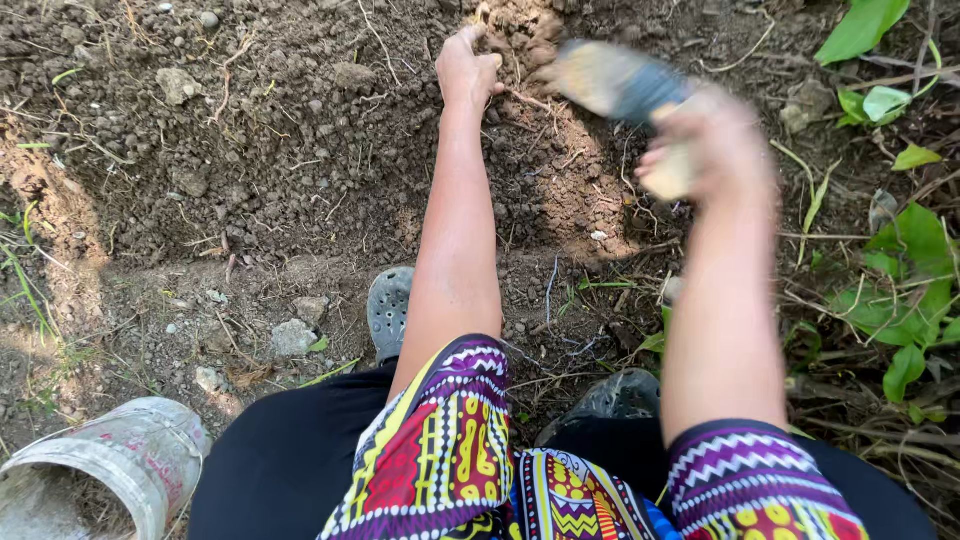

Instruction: The person uses a small hand hoe to dig and loosen soil in a garden bed. They repeatedly strike the ground and pull the soil backward to create a furrow, occasionally using their left hand to clear debris.

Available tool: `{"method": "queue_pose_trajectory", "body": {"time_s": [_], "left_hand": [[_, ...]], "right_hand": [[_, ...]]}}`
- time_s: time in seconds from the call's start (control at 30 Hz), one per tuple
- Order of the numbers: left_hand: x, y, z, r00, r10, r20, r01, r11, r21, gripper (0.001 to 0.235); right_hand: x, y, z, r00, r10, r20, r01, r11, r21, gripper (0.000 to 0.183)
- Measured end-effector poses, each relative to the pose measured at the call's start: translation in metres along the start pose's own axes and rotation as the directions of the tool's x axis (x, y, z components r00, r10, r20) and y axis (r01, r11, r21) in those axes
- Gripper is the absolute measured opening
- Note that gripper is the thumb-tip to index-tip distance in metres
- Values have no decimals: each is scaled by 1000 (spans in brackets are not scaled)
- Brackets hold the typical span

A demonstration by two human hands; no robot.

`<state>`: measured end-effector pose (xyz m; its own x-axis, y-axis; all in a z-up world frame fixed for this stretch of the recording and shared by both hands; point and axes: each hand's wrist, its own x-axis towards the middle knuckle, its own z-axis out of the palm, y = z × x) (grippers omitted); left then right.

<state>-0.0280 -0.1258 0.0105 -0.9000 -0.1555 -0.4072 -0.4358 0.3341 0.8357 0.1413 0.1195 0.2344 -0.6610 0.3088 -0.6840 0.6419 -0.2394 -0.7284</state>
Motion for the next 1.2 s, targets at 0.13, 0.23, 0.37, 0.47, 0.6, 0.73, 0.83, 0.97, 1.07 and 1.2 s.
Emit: {"method": "queue_pose_trajectory", "body": {"time_s": [0.13, 0.23, 0.37, 0.47, 0.6, 0.73, 0.83, 0.97, 1.07, 1.2], "left_hand": [[-15, 0, -21, 987, 141, -71, -143, 990, -19, 28], [-17, 5, -19, 985, 110, -132, -99, 991, 94, 26], [-19, 6, -13, 939, 274, -207, -230, 950, 211, 29], [-17, 11, 5, 900, 390, -192, -333, 902, 274, 29], [-20, 13, 27, 969, 226, -98, -205, 962, 181, 37], [-31, 11, 62, 987, 97, 131, -128, 960, 249, 26], [-42, -4, 85, 906, 423, 39, -420, 880, 222, 36], [-35, -1, 96, 968, 135, 212, -198, 929, 313, 50], [-30, 6, 98, 963, 141, 228, -207, 932, 298, 43], [-28, 15, 93, 953, 204, 222, -262, 926, 273, 39]], "right_hand": [[48, 84, 33, 977, 56, 204, -152, 858, 490, 43], [83, 79, 1, 985, -160, 70, 154, 984, 89, 65], [50, 10, -41, 906, -382, 184, 407, 905, -126, 60], [-20, -48, -64, 885, -414, 213, 451, 875, -176, 37], [-54, -60, -60, 966, -255, 47, 255, 901, -352, 40], [1, 12, -52, 995, -76, -57, 71, 994, -79, 67], [41, 63, -69, 995, -100, -19, 100, 994, -41, 67], [26, 37, -87, 993, -94, -77, 85, 991, -103, 67], [-28, -24, -94, 943, -331, 25, 331, 934, -131, 62], [-50, -69, -95, 904, -427, -29, 409, 883, -229, 64]]}}
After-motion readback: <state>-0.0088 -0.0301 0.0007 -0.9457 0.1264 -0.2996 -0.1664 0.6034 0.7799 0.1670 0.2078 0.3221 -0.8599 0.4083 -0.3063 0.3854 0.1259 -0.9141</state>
